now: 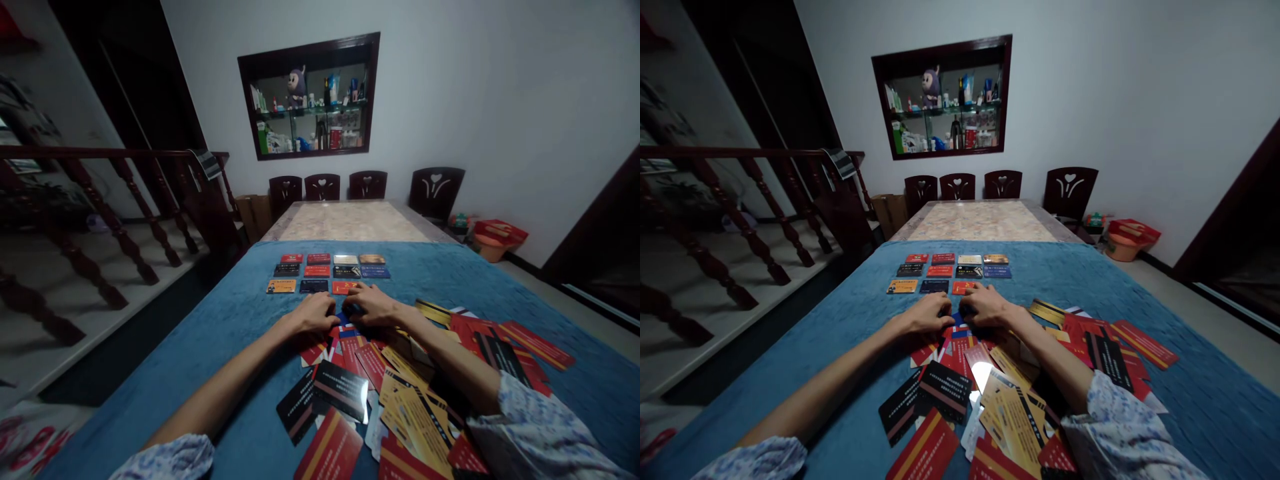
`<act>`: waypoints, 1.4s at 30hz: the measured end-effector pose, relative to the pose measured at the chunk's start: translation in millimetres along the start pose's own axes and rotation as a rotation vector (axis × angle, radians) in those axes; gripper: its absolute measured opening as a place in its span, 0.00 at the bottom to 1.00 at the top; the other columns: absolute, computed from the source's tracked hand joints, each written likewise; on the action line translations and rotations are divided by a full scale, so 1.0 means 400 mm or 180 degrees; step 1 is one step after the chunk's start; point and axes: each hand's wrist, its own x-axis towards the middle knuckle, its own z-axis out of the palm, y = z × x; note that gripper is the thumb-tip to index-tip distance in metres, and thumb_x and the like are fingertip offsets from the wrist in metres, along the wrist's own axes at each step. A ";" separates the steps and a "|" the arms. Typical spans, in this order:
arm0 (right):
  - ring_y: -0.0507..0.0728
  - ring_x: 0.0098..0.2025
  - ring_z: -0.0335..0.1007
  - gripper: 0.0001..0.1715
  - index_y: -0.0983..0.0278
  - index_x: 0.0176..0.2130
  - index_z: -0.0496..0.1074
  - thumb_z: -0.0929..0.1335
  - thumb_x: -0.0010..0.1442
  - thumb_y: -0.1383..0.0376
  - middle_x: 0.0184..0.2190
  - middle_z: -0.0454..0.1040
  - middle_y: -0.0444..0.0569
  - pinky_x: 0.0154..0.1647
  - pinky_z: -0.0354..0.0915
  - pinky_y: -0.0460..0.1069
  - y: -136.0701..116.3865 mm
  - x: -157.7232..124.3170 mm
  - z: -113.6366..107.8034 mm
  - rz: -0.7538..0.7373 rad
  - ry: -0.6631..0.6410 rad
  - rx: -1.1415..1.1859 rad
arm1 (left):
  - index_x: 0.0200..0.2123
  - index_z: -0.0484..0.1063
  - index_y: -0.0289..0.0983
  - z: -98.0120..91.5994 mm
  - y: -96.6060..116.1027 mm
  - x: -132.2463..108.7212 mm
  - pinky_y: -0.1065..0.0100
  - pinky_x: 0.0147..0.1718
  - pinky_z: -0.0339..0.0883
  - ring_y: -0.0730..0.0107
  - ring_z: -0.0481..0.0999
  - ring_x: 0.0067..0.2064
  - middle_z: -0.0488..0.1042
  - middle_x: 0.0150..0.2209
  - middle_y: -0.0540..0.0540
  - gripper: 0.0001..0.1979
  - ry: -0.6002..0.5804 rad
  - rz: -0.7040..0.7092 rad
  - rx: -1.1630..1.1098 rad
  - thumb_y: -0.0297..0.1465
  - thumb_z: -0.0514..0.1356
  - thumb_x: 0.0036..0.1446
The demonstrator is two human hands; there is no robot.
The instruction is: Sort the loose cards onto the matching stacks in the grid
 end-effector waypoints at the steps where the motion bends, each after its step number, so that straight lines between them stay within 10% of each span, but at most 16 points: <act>1: 0.67 0.55 0.60 0.21 0.57 0.49 0.75 0.70 0.54 0.61 0.50 0.73 0.54 0.47 0.59 0.56 0.000 -0.001 0.002 0.0014 -0.0008 -0.0006 | 0.30 0.74 0.37 0.000 0.002 0.002 0.65 0.38 0.65 0.60 0.74 0.40 0.74 0.37 0.44 0.09 -0.0032 -0.0047 -0.0004 0.37 0.63 0.54; 24: 0.65 0.54 0.61 0.17 0.59 0.51 0.72 0.67 0.62 0.65 0.52 0.71 0.55 0.47 0.60 0.57 0.006 0.006 0.035 0.0294 0.0395 0.0064 | 0.37 0.74 0.37 0.008 0.059 0.067 0.56 0.51 0.65 0.53 0.71 0.55 0.74 0.49 0.41 0.07 -0.0178 -0.1596 -0.0258 0.28 0.57 0.56; 35: 0.66 0.54 0.60 0.21 0.58 0.53 0.72 0.69 0.60 0.59 0.52 0.69 0.55 0.47 0.61 0.59 0.032 -0.004 0.038 0.0073 0.0285 0.0243 | 0.40 0.73 0.36 0.019 0.051 0.054 0.56 0.51 0.62 0.55 0.71 0.53 0.74 0.46 0.41 0.07 0.0265 -0.1155 -0.0131 0.27 0.56 0.59; 42: 0.66 0.53 0.59 0.25 0.57 0.54 0.72 0.70 0.58 0.56 0.52 0.69 0.56 0.46 0.61 0.58 0.049 -0.004 0.043 -0.0080 0.0230 0.0166 | 0.37 0.78 0.37 -0.028 0.057 0.043 0.65 0.43 0.66 0.58 0.75 0.45 0.77 0.41 0.43 0.08 -0.0193 -0.0449 -0.0012 0.31 0.63 0.52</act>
